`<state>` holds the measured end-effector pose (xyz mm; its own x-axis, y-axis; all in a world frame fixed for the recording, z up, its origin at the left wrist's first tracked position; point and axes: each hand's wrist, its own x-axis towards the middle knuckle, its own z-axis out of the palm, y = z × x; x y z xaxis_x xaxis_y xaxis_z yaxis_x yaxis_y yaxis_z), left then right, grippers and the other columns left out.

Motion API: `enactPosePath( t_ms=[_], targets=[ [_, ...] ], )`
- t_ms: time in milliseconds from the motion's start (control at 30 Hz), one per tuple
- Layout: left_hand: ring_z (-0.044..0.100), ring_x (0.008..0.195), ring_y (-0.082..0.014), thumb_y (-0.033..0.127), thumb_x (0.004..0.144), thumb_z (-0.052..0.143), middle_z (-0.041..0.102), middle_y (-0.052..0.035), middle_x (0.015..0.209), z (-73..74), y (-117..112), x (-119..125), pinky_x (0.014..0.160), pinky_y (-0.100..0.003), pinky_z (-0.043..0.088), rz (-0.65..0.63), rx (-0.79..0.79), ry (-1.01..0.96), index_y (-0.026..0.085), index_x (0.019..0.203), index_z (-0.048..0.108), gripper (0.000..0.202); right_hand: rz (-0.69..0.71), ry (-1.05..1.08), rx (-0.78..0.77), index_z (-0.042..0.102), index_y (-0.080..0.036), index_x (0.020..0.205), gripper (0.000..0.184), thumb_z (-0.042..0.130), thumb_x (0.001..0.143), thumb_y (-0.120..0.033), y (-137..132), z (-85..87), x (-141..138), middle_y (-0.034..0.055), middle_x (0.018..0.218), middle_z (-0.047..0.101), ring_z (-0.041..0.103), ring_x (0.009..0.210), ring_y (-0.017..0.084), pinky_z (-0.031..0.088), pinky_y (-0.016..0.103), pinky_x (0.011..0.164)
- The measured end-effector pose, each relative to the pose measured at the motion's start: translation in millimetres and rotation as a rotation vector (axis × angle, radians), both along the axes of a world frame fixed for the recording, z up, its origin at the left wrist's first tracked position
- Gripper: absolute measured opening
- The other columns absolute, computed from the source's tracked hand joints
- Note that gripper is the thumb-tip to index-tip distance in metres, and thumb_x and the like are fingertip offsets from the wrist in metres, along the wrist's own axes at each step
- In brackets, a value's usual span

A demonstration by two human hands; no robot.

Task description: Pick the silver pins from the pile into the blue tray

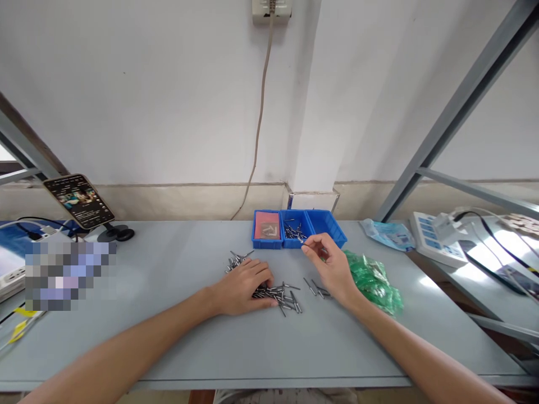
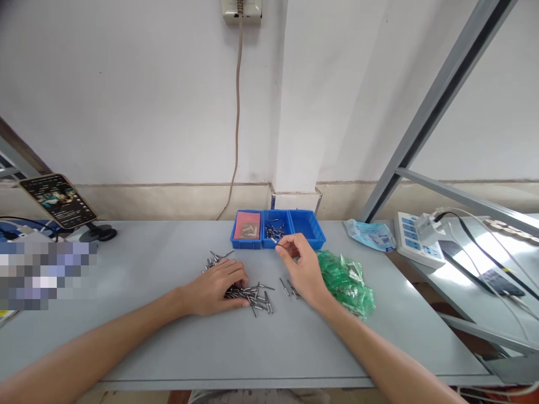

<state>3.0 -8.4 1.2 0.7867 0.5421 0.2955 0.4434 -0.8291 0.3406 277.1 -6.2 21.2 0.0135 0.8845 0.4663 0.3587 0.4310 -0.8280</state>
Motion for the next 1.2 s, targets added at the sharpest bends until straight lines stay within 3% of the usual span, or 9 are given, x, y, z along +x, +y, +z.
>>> enactPosePath(
  t_ms=[233, 533, 633, 733, 833, 933, 1033, 1200],
  targets=[
    [0.058, 0.093, -0.0222, 0.057, 0.101, 0.065, 0.065, -0.0034, 0.1, -2.4, 1, -1, 0.089, -0.035, 0.039, 0.0, 0.014, -0.004, 0.021, 0.103, 0.058, 0.037, 0.062, -0.009, -0.059, 0.067, -0.027, 0.094, 0.017, 0.072, 0.096, -0.044, 0, -1.2, 0, 0.0023, 0.087, 0.061, 0.054, 0.079, 0.021, 0.045, 0.036, 0.073],
    [0.058, 0.093, -0.0217, 0.058, 0.101, 0.064, 0.065, -0.0032, 0.101, -2.0, 1, -1, 0.089, -0.036, 0.04, 0.004, 0.021, 0.008, 0.021, 0.103, 0.058, 0.037, 0.129, 0.358, -0.369, 0.057, -0.022, 0.08, 0.04, 0.069, 0.095, -0.057, 7, 0.2, 3, -0.0041, 0.069, 0.048, 0.037, 0.056, 0.011, 0.029, 0.027, 0.053],
    [0.058, 0.093, -0.0216, 0.057, 0.101, 0.064, 0.065, -0.0029, 0.101, -2.9, 0, -1, 0.089, -0.036, 0.039, 0.005, 0.015, 0.014, 0.021, 0.103, 0.058, 0.037, 0.104, 0.42, -0.396, 0.063, -0.021, 0.088, 0.037, 0.071, 0.094, -0.057, 9, 0.8, 4, -0.0037, 0.072, 0.052, 0.037, 0.054, 0.009, 0.027, 0.026, 0.05],
    [0.057, 0.092, -0.0214, 0.057, 0.101, 0.064, 0.064, -0.0028, 0.1, -2.9, 0, 0, 0.088, -0.036, 0.039, 0.004, 0.015, 0.013, 0.021, 0.103, 0.058, 0.036, 0.105, 0.429, -0.392, 0.069, -0.024, 0.111, 0.039, 0.071, 0.093, -0.059, 9, 3.1, 2, -0.0003, 0.086, 0.062, 0.045, 0.058, 0.011, 0.03, 0.026, 0.05],
    [0.057, 0.092, -0.0212, 0.057, 0.102, 0.064, 0.064, -0.0029, 0.1, -1.9, 0, 0, 0.087, -0.036, 0.039, 0.003, 0.018, 0.01, 0.021, 0.102, 0.057, 0.036, 0.12, 0.307, -0.336, 0.067, -0.027, 0.123, 0.043, 0.069, 0.094, -0.059, 7, 3.8, 2, 0.0022, 0.096, 0.066, 0.051, 0.065, 0.014, 0.036, 0.028, 0.053],
    [0.057, 0.092, -0.0216, 0.056, 0.102, 0.064, 0.065, -0.0031, 0.1, -1.2, 0, 0, 0.087, -0.036, 0.039, 0.005, 0.028, 0.013, 0.021, 0.102, 0.057, 0.036, 0.151, 0.018, -0.223, 0.069, -0.026, 0.111, 0.031, 0.069, 0.096, -0.053, 5, 1.3, 3, 0.001, 0.089, 0.063, 0.053, 0.072, 0.017, 0.044, 0.031, 0.065],
    [0.057, 0.093, -0.0221, 0.054, 0.103, 0.063, 0.065, -0.0034, 0.1, -2.0, 0, 0, 0.087, -0.036, 0.039, 0.005, 0.047, 0.017, 0.02, 0.103, 0.058, 0.034, 0.268, -0.293, -0.197, 0.069, -0.027, 0.108, 0.025, 0.071, 0.095, -0.048, 0, -1.0, 3, 0.0017, 0.094, 0.065, 0.055, 0.079, 0.019, 0.046, 0.033, 0.073],
    [0.058, 0.094, -0.0217, 0.049, 0.104, 0.062, 0.065, -0.0034, 0.1, -4.3, 0, 0, 0.087, -0.036, 0.039, 0.014, 0.05, 0.012, 0.021, 0.104, 0.059, 0.029, 0.475, -0.629, -0.162, 0.068, -0.026, 0.106, 0.036, 0.083, 0.086, -0.052, -10, 0.1, -1, 0.0042, 0.106, 0.066, 0.058, 0.104, 0.026, 0.045, 0.038, 0.091]
  ],
)
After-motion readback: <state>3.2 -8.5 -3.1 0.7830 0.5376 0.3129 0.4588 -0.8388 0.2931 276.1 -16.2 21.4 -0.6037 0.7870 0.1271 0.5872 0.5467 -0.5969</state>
